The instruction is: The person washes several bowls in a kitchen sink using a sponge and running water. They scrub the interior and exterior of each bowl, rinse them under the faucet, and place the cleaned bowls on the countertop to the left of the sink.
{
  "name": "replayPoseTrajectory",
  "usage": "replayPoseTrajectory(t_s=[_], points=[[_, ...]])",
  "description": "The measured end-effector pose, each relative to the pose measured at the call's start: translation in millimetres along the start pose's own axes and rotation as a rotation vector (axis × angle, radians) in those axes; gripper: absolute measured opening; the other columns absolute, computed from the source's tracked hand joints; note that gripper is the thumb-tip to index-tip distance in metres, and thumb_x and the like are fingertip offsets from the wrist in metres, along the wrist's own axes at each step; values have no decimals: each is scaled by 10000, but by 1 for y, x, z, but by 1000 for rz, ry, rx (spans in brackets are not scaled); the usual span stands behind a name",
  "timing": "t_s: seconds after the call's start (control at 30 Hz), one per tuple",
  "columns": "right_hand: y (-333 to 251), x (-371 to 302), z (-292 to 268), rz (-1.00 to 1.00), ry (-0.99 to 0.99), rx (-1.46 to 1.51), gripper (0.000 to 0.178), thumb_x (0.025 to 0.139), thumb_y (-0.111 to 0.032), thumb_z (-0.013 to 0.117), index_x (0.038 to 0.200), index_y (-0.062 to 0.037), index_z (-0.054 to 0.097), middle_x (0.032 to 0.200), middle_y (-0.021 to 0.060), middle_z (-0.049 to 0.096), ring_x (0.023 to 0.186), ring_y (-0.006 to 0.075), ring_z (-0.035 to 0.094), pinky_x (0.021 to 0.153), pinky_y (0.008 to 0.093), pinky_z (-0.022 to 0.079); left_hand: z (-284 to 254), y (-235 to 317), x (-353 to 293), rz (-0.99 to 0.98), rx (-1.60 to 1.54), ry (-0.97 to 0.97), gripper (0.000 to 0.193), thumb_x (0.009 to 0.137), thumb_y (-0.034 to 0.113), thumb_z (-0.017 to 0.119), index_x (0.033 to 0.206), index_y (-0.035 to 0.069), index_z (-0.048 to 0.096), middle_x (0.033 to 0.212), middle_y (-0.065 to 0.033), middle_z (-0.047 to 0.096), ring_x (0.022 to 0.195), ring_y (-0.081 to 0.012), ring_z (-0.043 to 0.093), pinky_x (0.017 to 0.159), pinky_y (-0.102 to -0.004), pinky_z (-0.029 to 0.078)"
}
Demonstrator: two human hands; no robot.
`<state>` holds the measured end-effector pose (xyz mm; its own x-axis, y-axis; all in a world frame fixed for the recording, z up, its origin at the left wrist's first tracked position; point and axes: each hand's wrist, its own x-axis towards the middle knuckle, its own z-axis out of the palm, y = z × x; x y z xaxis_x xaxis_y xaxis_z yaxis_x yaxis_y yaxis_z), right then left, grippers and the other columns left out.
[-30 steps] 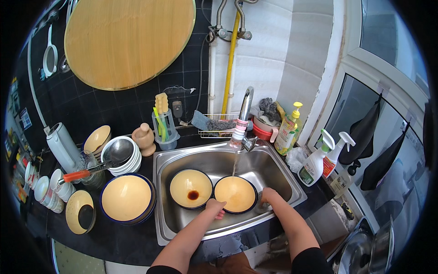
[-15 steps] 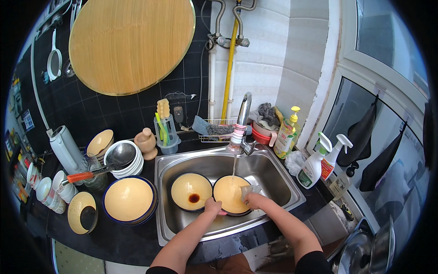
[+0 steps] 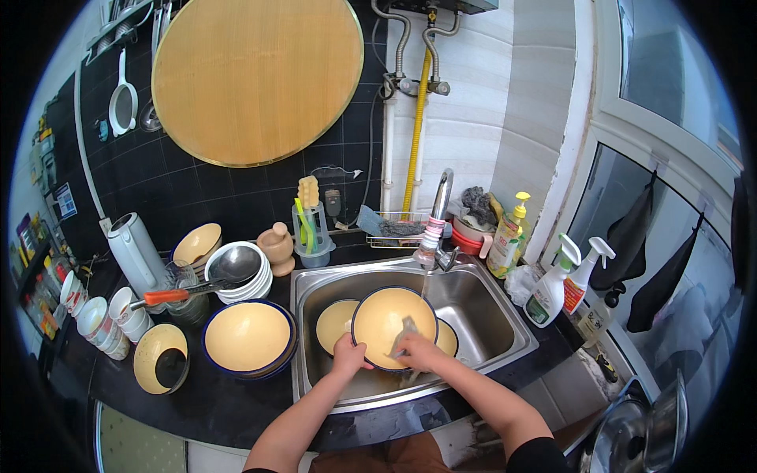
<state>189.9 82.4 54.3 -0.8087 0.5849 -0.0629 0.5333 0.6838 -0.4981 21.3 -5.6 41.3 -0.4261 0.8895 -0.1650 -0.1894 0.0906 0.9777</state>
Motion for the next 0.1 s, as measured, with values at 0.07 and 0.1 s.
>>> replayPoseTrajectory(t_s=[0.07, 0.1], points=[[18, 4, 10, -133, 349, -334, 218, 764, -170, 620, 975, -115, 633, 1243, 127, 443, 1115, 254, 461, 935, 356, 359, -10, 0, -1, -10, 11, -1, 215, 768, -49, 431, 978, -45, 476, 853, -158, 581, 578, -257, 618, 389, -298, 532], [20, 10, 11, -184, 410, -335, 255, 741, -202, 641, 975, -102, 632, 1291, 124, 398, 1157, 271, 423, 965, 340, 340, -12, 0, -3, -10, 10, 1, 215, 768, -49, 431, 978, -45, 476, 853, -158, 581, 578, -257, 618, 389, -298, 532]])
